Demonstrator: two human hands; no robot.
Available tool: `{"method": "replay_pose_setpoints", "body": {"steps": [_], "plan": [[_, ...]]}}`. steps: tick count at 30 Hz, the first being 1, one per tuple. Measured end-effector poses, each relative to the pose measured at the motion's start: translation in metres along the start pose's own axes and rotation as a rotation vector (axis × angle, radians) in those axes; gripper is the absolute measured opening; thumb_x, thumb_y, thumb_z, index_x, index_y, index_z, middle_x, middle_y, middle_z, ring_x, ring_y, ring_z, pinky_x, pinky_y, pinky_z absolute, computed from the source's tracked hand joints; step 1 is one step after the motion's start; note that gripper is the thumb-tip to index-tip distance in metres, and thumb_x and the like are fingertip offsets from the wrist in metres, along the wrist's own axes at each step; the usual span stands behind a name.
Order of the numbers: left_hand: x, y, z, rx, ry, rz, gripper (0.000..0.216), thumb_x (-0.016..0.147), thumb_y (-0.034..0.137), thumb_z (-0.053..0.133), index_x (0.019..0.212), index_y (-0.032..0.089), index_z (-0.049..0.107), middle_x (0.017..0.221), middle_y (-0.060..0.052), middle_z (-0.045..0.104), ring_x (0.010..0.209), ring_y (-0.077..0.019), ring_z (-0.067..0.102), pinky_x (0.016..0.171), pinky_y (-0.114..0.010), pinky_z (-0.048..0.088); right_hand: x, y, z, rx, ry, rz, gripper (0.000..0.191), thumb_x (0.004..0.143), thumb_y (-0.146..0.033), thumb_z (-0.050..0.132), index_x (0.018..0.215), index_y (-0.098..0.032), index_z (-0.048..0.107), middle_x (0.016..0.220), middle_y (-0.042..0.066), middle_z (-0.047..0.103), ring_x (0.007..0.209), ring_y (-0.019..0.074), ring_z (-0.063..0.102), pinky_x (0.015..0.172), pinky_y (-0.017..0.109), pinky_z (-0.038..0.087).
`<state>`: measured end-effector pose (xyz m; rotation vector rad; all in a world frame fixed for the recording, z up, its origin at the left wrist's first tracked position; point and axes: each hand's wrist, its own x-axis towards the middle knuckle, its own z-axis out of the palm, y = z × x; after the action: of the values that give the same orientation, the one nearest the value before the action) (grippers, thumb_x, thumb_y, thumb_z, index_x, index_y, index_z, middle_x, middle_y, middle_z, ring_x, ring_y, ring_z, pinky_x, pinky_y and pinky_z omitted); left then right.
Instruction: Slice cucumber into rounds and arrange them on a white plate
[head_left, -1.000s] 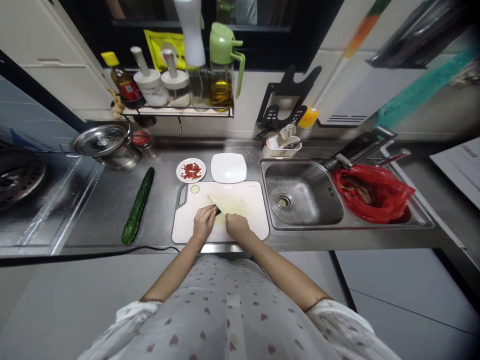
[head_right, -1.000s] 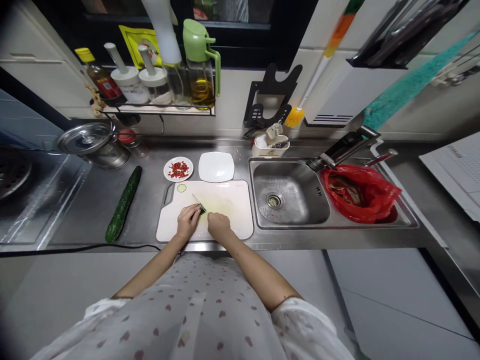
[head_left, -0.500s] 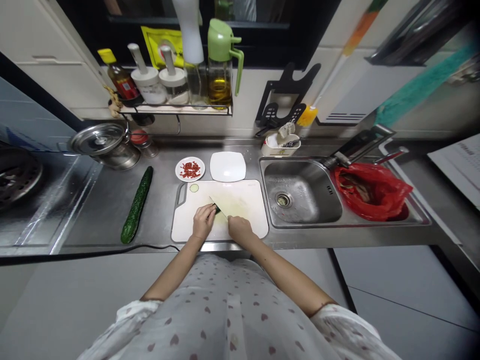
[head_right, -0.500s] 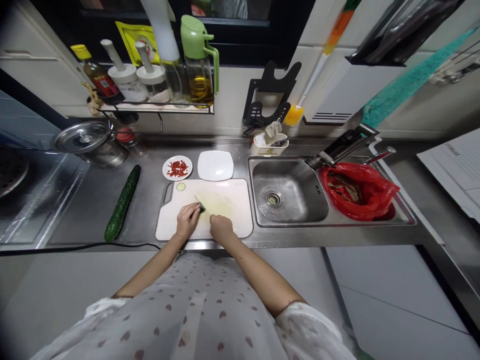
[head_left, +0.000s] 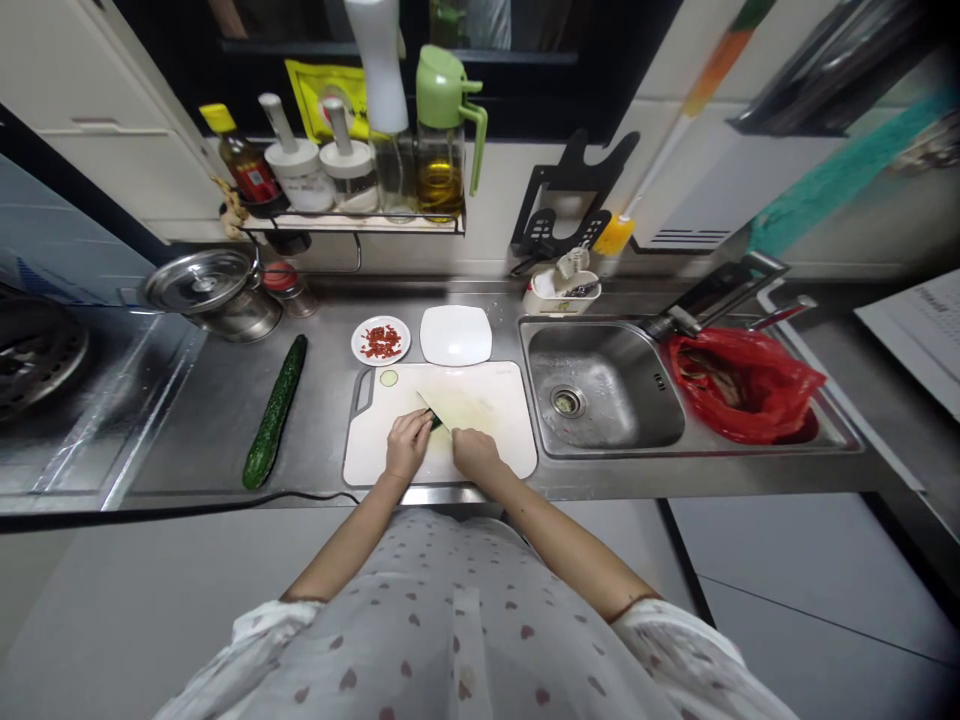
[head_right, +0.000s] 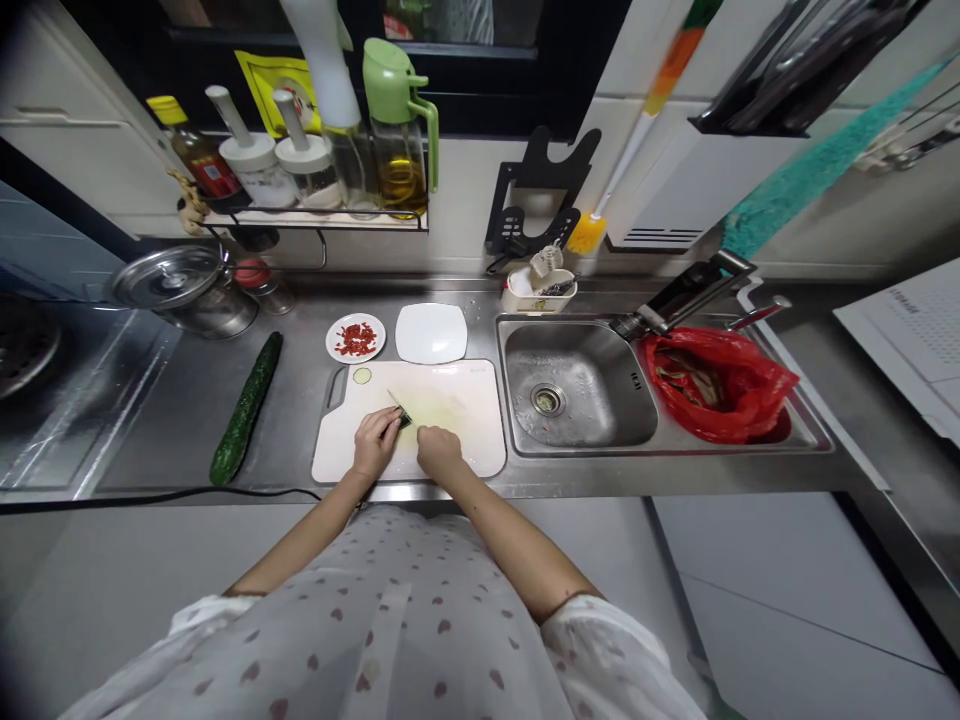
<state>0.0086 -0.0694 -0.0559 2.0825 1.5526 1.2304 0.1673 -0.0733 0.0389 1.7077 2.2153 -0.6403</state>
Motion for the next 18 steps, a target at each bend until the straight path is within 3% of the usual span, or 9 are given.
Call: {"method": "replay_pose_setpoints", "body": {"steps": [18], "plan": [[-0.0013,0.0004,-0.0003,-0.011,0.004,-0.006,0.024,0.094,0.030,0.049,0.105,0.022,0.068,0.106,-0.008,0.070,0.102,-0.0199,0.063,0.091,-0.040,0.050,0.0056,-0.0048,0.0016,0.027,-0.002,0.015,0.031,0.090,-0.008,0.038,0.112,-0.014,0.060,0.105,0.014,0.069,0.104,0.0208,0.064,0.082,0.028,0.048]]}}
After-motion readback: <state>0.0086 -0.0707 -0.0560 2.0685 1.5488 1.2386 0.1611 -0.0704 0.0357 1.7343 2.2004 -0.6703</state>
